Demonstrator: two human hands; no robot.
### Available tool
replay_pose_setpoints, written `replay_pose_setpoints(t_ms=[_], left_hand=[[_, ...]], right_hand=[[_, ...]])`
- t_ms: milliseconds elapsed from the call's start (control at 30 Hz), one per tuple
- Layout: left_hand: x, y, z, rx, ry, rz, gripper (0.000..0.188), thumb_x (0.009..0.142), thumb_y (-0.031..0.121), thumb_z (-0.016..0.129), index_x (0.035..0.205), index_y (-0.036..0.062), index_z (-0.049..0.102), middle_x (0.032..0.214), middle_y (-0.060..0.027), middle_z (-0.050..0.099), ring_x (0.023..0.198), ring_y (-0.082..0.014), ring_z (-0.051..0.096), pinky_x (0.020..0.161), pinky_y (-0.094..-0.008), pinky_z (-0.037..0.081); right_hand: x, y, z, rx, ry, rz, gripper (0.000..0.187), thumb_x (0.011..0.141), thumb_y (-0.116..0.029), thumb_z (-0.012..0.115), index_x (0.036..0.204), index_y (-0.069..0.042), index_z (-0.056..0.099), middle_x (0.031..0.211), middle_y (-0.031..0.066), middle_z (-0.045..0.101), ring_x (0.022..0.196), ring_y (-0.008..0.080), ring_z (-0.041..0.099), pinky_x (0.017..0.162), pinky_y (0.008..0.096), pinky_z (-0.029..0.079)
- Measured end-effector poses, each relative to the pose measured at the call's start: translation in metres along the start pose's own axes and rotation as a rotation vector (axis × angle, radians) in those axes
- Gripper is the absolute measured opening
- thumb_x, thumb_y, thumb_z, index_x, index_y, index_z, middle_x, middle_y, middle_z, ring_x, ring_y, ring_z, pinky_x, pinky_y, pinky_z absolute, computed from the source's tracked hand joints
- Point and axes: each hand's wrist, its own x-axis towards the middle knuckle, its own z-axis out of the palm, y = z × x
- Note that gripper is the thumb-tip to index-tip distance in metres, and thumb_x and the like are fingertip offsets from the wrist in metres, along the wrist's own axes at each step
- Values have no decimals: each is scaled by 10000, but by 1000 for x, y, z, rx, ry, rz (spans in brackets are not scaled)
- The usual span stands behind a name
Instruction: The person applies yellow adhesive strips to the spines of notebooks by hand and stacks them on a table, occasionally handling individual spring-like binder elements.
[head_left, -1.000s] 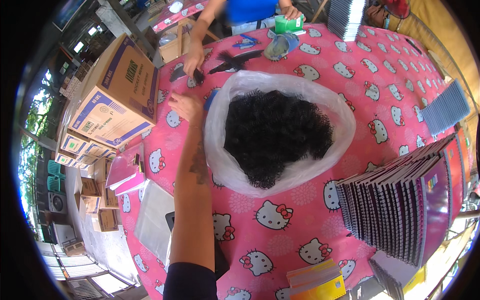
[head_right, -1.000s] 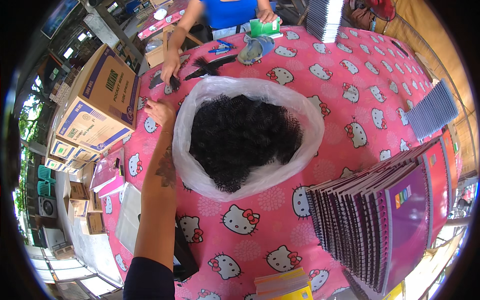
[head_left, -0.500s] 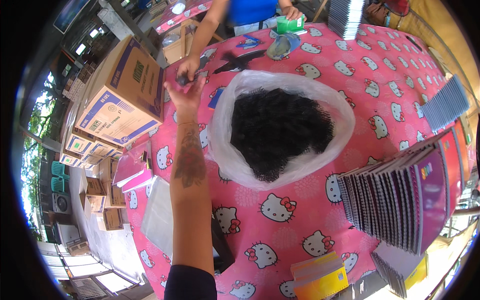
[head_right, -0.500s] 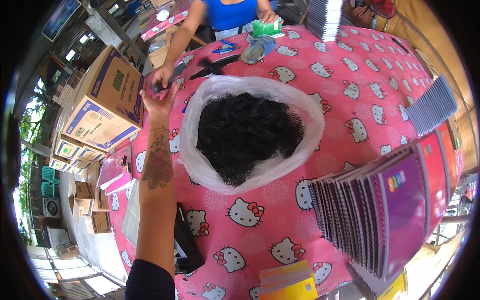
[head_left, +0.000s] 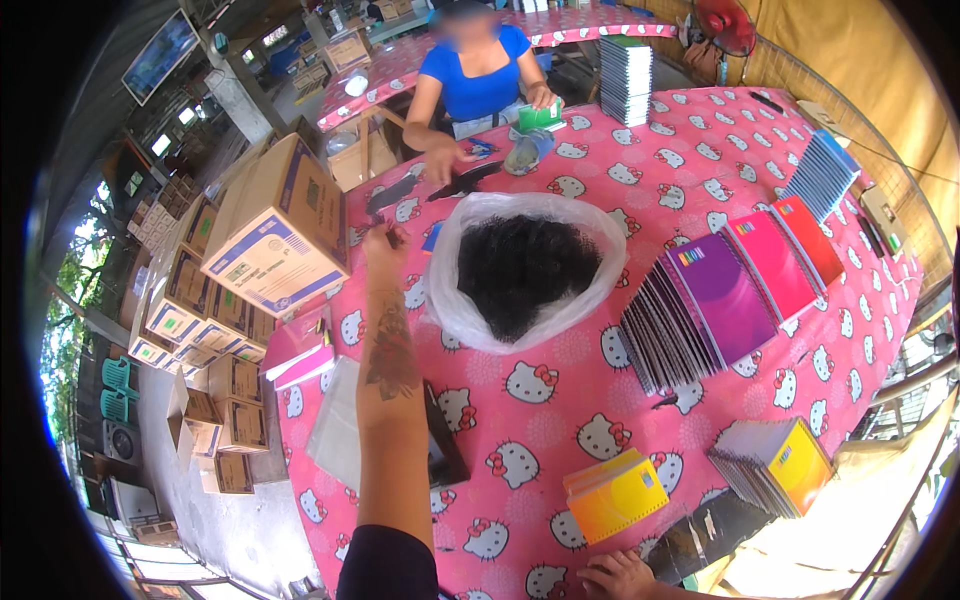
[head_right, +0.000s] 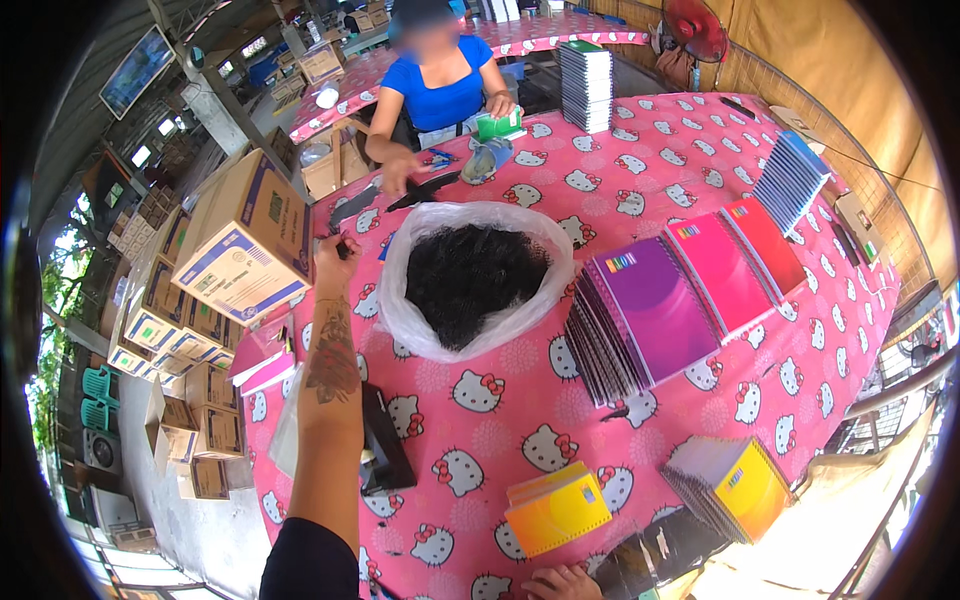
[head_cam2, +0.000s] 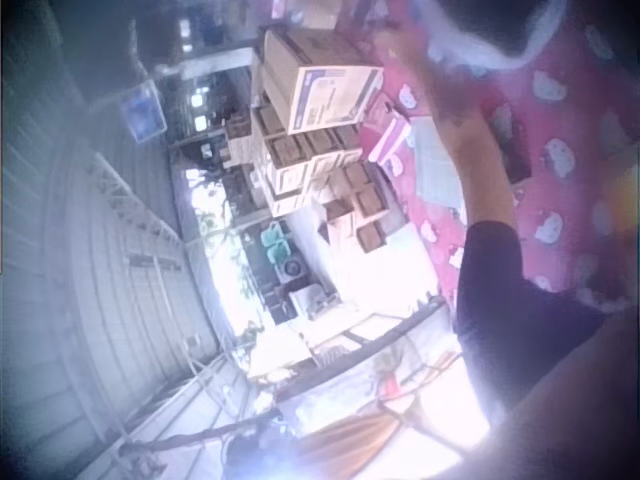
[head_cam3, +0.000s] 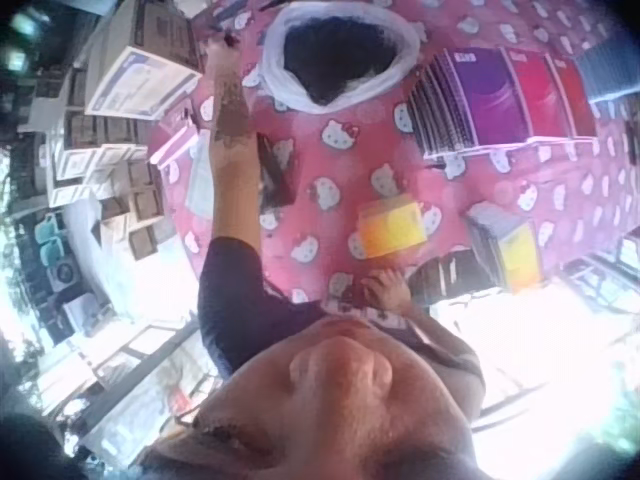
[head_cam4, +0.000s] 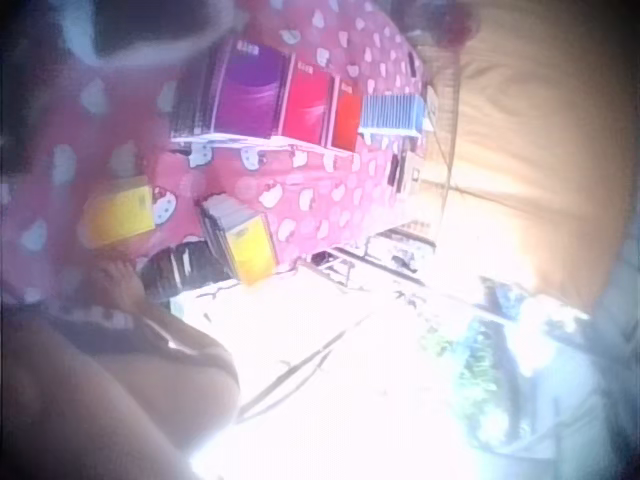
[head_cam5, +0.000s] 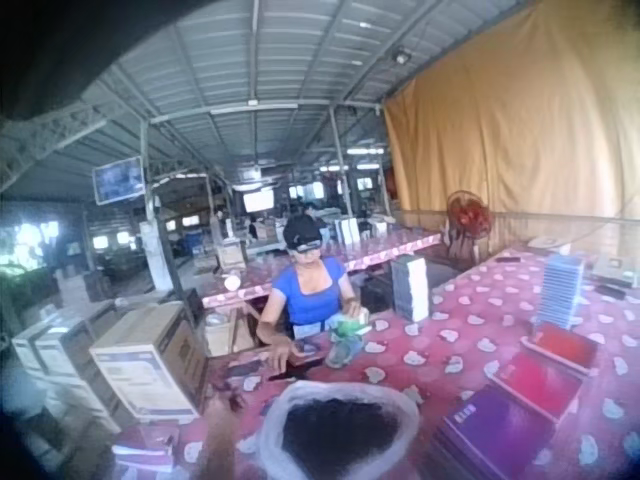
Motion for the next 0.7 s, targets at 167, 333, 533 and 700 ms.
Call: replay_pose_setpoints(t_ms=[167,333,533,700], left_hand=[[-133,1,22,39,-7,244,121,968,98,536,967,9,618,868,-111,682,715,-198,633,646,-336,553],[-294,-14,33,-91,-275,209,154,995,122,560,1084,30,646,999,-84,733,839,-208,691,774,-349,591],[-448,-30,-31,-153,-162,159,145,1004,129,563,1116,71,636,1036,-82,733,896,-220,703,814,-362,592],[-542,-87,-94,-83,71,376,148,1011,209,564,1090,108,638,1085,-52,725,986,-196,686,909,-376,544]], right_hand=[[20,3,-25,-52,56,-171,294,789,-297,766,1072,-251,705,1059,-6,599,888,217,625,731,386,502],[11,1,-27,-73,69,-192,302,811,-295,737,1099,-221,684,1079,11,598,885,231,629,727,397,502],[1,-1,-35,-103,-12,-239,383,834,-281,713,1196,-197,622,1157,52,567,962,271,588,781,432,464],[-3,-2,-33,-123,30,-314,424,838,-280,707,1227,-156,593,1183,85,545,1049,299,548,853,455,441]])
